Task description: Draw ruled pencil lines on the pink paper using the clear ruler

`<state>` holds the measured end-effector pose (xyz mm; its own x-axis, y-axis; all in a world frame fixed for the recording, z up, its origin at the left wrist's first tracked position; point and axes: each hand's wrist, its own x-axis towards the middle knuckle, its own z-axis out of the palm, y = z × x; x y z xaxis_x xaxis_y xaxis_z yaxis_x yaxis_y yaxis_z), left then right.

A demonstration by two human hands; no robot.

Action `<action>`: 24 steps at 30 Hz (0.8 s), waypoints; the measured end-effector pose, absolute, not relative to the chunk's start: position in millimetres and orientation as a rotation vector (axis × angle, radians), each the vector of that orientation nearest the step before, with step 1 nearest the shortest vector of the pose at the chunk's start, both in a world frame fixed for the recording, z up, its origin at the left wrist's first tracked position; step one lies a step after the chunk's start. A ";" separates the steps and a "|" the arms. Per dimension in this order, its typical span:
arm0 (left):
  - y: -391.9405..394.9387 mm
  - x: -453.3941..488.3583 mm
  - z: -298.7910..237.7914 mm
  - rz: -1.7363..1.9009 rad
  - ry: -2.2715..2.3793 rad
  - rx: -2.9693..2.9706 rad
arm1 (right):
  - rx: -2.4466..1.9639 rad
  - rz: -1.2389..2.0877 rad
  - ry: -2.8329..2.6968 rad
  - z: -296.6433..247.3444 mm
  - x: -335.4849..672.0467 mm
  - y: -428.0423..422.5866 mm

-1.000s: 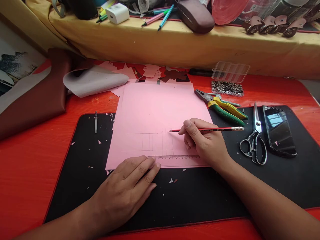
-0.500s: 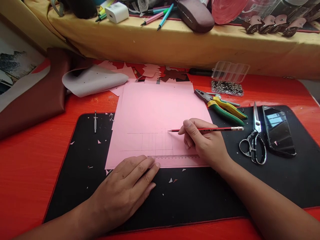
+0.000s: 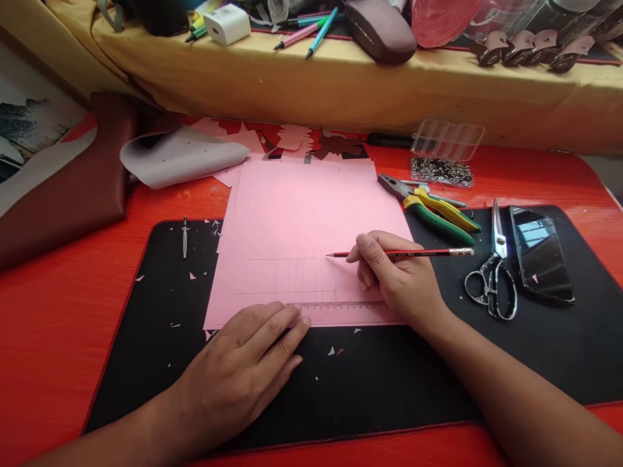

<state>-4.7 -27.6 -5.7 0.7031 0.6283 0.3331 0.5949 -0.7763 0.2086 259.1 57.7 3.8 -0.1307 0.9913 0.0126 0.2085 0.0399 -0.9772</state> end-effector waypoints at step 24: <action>-27.9 -3.7 -7.4 0.617 1.031 2.828 | -1.223 1.289 -1.398 13.9 254.0 48.6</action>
<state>-3.7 -27.9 -7.4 0.6946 0.6307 0.3460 0.6030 -0.7728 0.1981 254.0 48.6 13.9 -0.1575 0.9871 -0.0281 0.1077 -0.0111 -0.9941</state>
